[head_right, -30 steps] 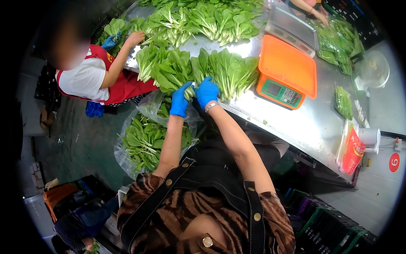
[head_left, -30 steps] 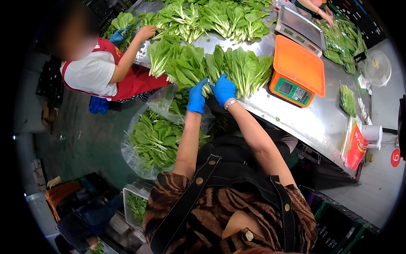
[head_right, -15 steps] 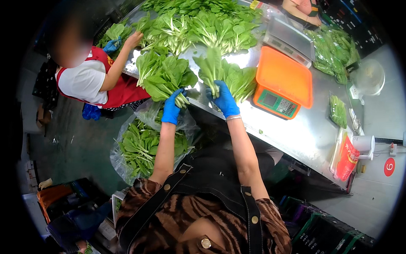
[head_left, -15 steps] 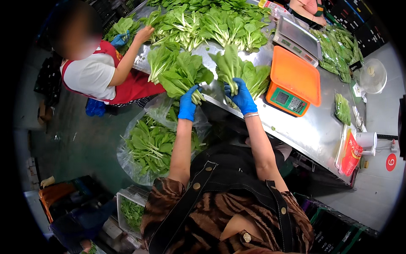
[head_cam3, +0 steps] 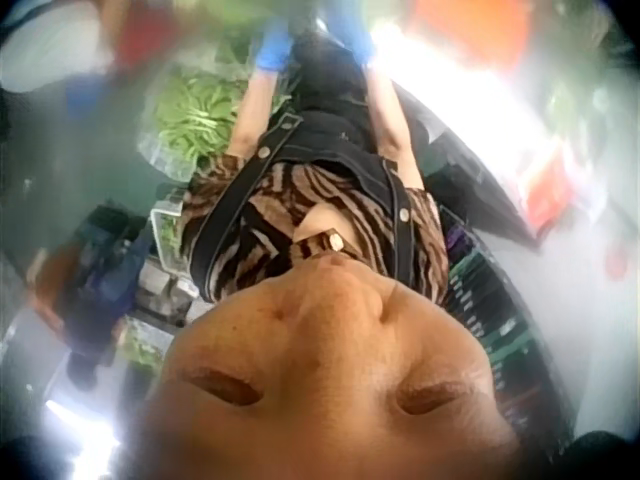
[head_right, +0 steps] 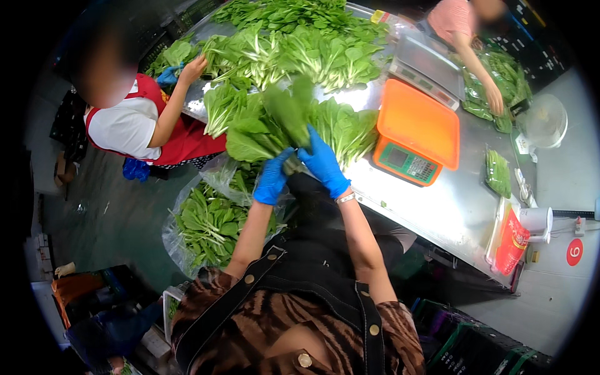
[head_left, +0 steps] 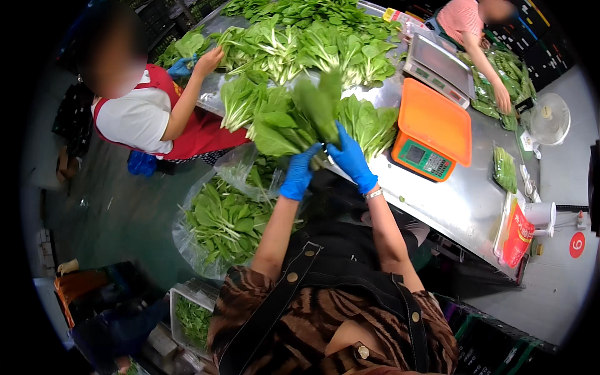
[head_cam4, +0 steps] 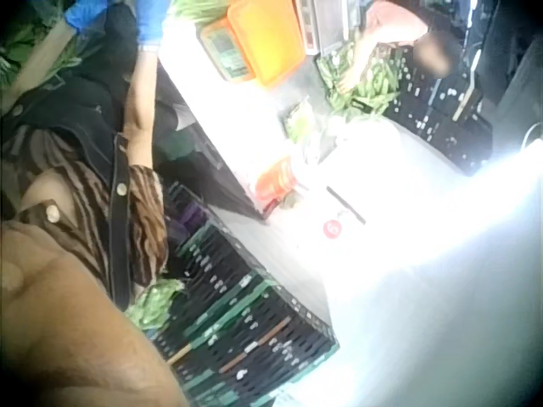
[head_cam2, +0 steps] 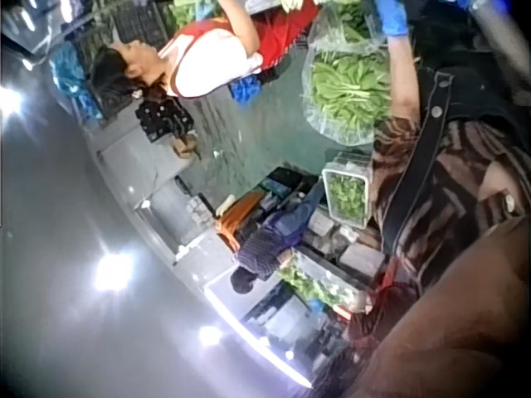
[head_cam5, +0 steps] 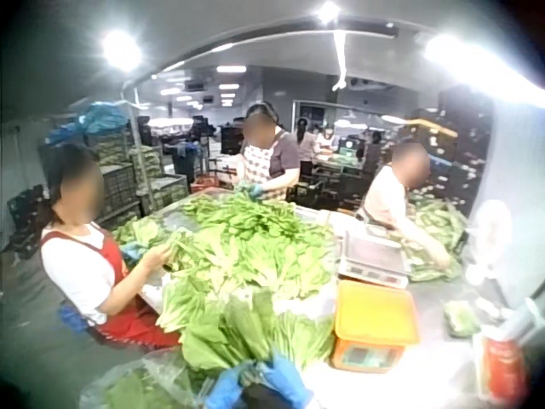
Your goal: The person sorts bunches of green leafy vegetables by hand, weighs them on a scale, and places them into plastic bags on a metal table.
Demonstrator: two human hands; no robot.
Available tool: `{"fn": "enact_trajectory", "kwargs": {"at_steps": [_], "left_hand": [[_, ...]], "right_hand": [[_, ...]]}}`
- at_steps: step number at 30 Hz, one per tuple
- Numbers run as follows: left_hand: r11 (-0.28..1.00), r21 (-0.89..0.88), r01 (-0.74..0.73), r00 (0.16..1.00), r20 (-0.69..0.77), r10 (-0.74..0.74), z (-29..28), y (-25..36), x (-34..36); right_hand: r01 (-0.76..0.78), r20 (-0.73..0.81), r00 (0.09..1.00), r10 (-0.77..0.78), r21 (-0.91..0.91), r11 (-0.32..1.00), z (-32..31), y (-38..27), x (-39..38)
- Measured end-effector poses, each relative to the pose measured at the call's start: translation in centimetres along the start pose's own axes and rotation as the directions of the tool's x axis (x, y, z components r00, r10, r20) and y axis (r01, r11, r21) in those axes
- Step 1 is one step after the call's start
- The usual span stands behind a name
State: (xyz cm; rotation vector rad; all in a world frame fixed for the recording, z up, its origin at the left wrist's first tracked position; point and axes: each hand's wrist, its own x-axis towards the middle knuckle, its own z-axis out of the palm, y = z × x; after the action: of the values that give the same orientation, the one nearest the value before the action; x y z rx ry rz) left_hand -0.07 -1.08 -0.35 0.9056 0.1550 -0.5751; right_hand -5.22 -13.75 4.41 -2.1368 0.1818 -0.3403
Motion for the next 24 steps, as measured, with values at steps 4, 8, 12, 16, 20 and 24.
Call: {"fn": "enact_trajectory", "kwargs": {"at_steps": [4, 8, 12, 16, 20, 24], "left_hand": [[0.98, -0.197, 0.012, 0.987, 0.16, 0.02, -0.3, -0.9, 0.2], [0.971, -0.229, 0.074, 0.972, 0.236, -0.019, 1.2, 0.0, -0.8], [0.988, -0.152, -0.003, 0.954, 0.295, 0.048, 4.8, 0.3, 0.7], [0.996, 0.088, -0.032, 0.927, 0.374, -0.004, 11.7, -0.6, 2.5], [0.971, 0.238, -0.032, 0.777, 0.616, -0.125, 19.8, -2.0, 3.7], [0.934, 0.322, 0.154, 0.665, 0.665, -0.339, 24.8, -8.4, 8.3]], "right_hand": [[0.062, -0.075, 0.993, -0.092, -0.328, 0.943, 2.3, -4.1, -2.2], [0.137, -0.215, 0.953, -0.212, -0.32, 0.937, 1.5, -4.8, -2.6], [0.129, -0.431, 0.891, -0.14, -0.056, 0.99, -1.0, -4.3, -1.9], [-0.043, -0.57, 0.812, 0.125, 0.155, 0.987, -7.1, -4.1, -0.9], [-0.075, -0.728, 0.68, -0.087, -0.187, 0.979, -14.0, -1.6, -0.6], [-0.359, -0.795, 0.606, 0.036, -0.233, 0.904, -18.8, 2.3, -0.6]]}}
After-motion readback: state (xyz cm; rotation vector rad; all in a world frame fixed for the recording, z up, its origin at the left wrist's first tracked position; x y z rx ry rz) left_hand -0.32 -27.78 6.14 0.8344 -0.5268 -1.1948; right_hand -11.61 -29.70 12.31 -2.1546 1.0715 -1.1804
